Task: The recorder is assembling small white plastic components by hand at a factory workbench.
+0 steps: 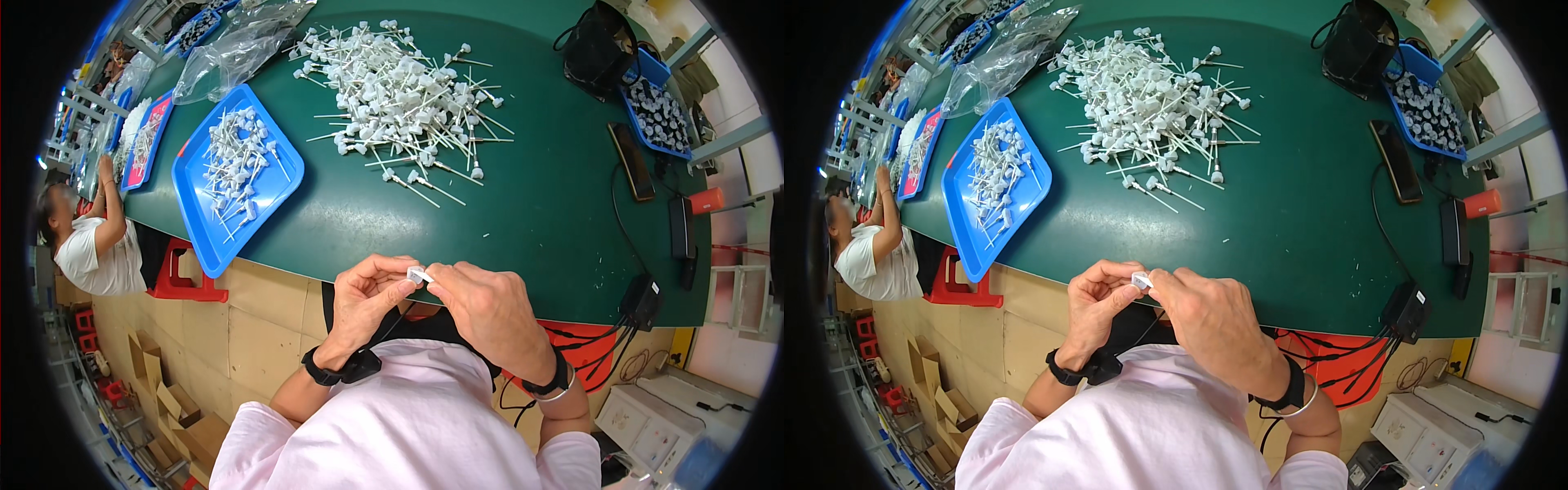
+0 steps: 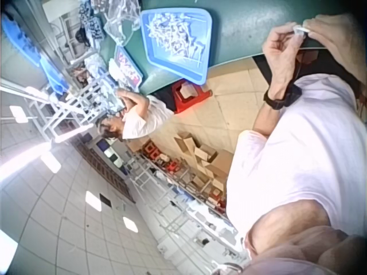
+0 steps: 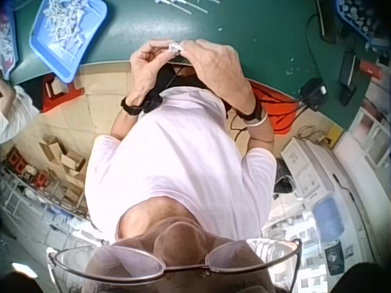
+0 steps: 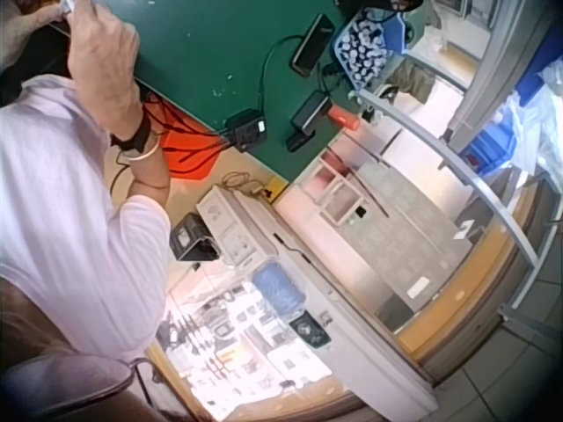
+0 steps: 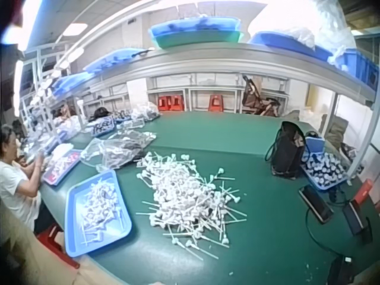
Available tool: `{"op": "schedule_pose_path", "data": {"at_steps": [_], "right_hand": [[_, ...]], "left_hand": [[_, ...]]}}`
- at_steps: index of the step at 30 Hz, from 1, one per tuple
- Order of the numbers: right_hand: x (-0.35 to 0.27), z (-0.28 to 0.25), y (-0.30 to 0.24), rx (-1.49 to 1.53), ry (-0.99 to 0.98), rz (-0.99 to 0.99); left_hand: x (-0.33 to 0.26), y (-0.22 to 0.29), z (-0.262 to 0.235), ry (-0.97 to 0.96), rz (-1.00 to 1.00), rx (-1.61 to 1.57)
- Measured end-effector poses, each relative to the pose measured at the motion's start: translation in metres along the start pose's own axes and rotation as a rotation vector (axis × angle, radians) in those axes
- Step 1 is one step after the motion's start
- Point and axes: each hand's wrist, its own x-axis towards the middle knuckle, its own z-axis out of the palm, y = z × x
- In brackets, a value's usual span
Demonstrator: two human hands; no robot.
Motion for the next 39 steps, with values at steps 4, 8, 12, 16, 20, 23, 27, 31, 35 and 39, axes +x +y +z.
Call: {"op": "schedule_pose_path", "data": {"at_steps": [4, 8, 12, 16, 20, 23, 27, 31, 35, 39], "right_hand": [[0.002, 0.0, 0.006, 0.143, -0.004, 0.017], [0.003, 0.0, 0.009, 0.259, -0.004, 0.041], [0.007, -0.007, 0.01, 0.367, -0.149, 0.196], [0.012, -0.01, 0.012, 0.49, -0.246, 0.327], [0.009, 0.001, 0.015, 0.459, -0.174, 0.278], [0.009, -0.005, 0.012, 0.35, -0.162, 0.227], [0.008, -0.02, 0.007, 0.377, -0.021, 0.312], [0.002, -0.014, 0.006, 0.327, -0.015, 0.292], [0.001, -0.008, 0.007, 0.3, -0.043, 0.284], [-0.002, -0.005, 0.014, 0.275, -0.007, 0.253]], "left_hand": [[0.0, 0.0, 0.001, -0.01, 0.001, -0.001], [-0.001, -0.001, 0.001, -0.024, 0.026, 0.016], [-0.001, -0.001, 0.001, -0.032, 0.059, 0.056], [-0.002, 0.001, 0.003, -0.022, 0.118, 0.186], [0.002, -0.002, 0.001, 0.001, 0.084, 0.138], [0.003, -0.002, -0.001, 0.014, 0.021, 0.023], [0.004, 0.007, 0.004, 0.084, -0.043, 0.015], [0.005, 0.013, 0.003, 0.128, -0.056, 0.018], [0.003, 0.021, -0.002, 0.182, -0.036, 0.045], [0.01, 0.043, -0.031, 0.291, 0.199, 0.148]]}}
